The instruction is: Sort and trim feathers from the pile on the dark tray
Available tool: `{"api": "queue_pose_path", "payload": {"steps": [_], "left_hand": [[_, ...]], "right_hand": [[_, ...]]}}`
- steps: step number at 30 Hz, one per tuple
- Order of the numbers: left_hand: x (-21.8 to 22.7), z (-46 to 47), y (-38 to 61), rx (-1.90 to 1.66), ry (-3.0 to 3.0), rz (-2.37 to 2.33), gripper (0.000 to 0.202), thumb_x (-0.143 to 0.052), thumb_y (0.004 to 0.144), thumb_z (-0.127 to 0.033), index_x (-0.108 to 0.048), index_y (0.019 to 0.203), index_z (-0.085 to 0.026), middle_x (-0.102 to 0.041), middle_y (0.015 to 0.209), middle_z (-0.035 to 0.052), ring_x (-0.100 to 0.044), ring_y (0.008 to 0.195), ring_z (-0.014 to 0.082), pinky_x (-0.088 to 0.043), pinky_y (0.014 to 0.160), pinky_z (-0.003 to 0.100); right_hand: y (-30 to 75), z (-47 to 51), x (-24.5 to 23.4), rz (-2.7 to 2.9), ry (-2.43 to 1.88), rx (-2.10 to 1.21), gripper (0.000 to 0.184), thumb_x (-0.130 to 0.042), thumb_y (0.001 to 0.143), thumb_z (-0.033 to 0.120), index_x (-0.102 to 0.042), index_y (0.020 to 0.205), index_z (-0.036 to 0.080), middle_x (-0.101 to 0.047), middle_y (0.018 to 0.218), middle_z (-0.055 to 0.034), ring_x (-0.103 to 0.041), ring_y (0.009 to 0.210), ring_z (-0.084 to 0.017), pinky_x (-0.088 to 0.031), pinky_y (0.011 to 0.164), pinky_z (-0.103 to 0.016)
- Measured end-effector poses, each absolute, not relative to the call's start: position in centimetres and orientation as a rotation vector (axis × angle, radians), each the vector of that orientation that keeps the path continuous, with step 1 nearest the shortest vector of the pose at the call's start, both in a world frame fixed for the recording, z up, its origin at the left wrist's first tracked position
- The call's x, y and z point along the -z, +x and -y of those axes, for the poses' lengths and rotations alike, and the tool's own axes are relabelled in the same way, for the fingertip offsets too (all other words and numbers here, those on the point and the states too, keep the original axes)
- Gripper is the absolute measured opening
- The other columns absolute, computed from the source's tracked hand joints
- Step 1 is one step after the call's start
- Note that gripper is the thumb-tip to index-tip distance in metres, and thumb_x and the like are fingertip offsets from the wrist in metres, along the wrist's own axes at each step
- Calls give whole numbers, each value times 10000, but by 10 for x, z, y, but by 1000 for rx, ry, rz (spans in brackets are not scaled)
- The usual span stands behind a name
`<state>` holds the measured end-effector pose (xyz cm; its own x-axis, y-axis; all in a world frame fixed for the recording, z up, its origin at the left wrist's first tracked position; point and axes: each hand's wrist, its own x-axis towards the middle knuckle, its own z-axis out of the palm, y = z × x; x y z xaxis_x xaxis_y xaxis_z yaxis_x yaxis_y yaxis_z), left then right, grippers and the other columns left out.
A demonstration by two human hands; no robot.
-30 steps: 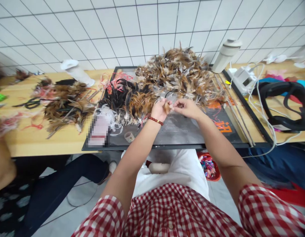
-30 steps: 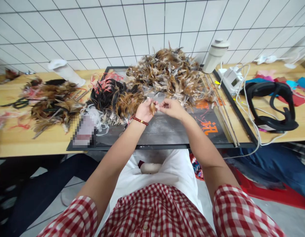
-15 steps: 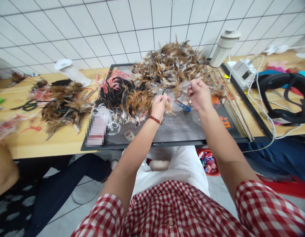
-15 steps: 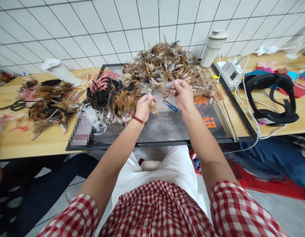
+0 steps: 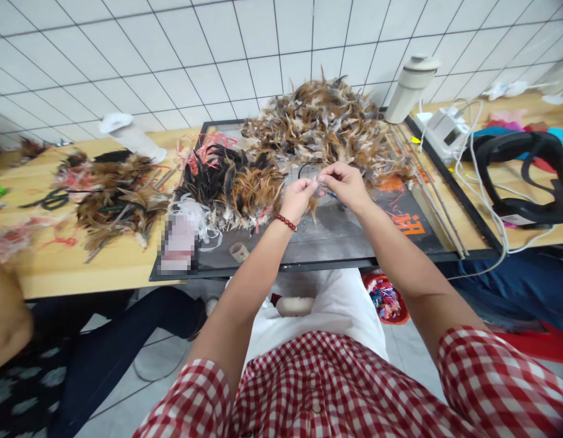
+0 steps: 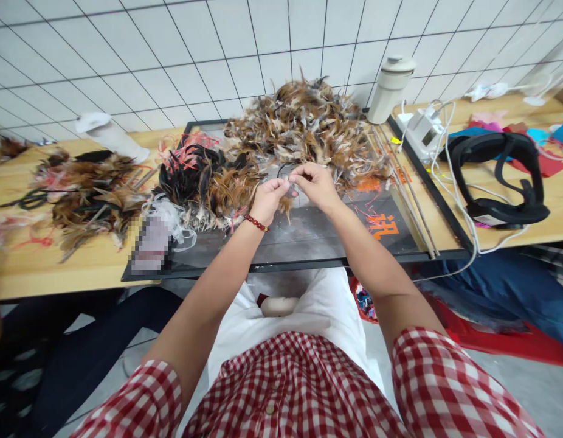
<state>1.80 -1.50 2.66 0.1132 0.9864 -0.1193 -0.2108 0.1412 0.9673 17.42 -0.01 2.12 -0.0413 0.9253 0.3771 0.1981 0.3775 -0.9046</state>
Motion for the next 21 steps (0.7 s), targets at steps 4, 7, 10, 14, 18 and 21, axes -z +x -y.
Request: {"api": "queue_pose_path", "payload": {"steps": [4,7,10,14,18,21], "left_hand": [[-27,16,18,-1134,1086,-998,290,-812,875,-228,-683,623,-170,-668,584,-14,-574,592,77,-456,681,192],[-27,16,18,-1133,1059,-963,295,-773,908,-225,-674,636,-170,-656,578,-21,-595,600,74,-469,704,186],[-26,15,17,-1120,1039,-952,310,-795,892,-257,-657,628,-171,-648,581,-23,-589,595,73,-463,680,183],[-25,7,12,-1238,971,-994,282,-824,867,-292,-669,660,-180,-648,598,-24,-582,603,76,-477,689,191],[-27,-4,5,-1444,822,-1130,252,-791,897,-289,-658,707,-190,-610,581,-48,-547,582,67,-462,659,182],[-27,-6,5,-1473,813,-1145,263,-768,914,-291,-646,707,-184,-600,574,-49,-540,582,66,-459,661,180]], "right_hand": [[178,-2,-22,1471,-1062,-809,366,-834,770,576,-760,781,217,-703,789,-29,-602,738,-162,-520,714,-327],[177,-3,-24,1340,-1061,-871,530,-842,702,723,-783,864,221,-687,752,-8,-553,681,-142,-485,651,-304],[175,-2,-24,1384,-1024,-952,600,-846,676,772,-801,922,227,-695,760,-8,-575,697,-146,-501,664,-305],[175,-4,-15,1458,-1018,-941,440,-824,782,639,-794,949,233,-723,837,-30,-618,760,-172,-520,730,-335],[179,-10,-3,1712,-1204,-732,145,-803,770,347,-789,827,214,-671,763,-26,-588,757,-182,-485,782,-354],[174,-4,-13,1914,-1176,-746,139,-827,697,295,-788,797,207,-617,721,-6,-534,696,-157,-451,756,-348]]}}
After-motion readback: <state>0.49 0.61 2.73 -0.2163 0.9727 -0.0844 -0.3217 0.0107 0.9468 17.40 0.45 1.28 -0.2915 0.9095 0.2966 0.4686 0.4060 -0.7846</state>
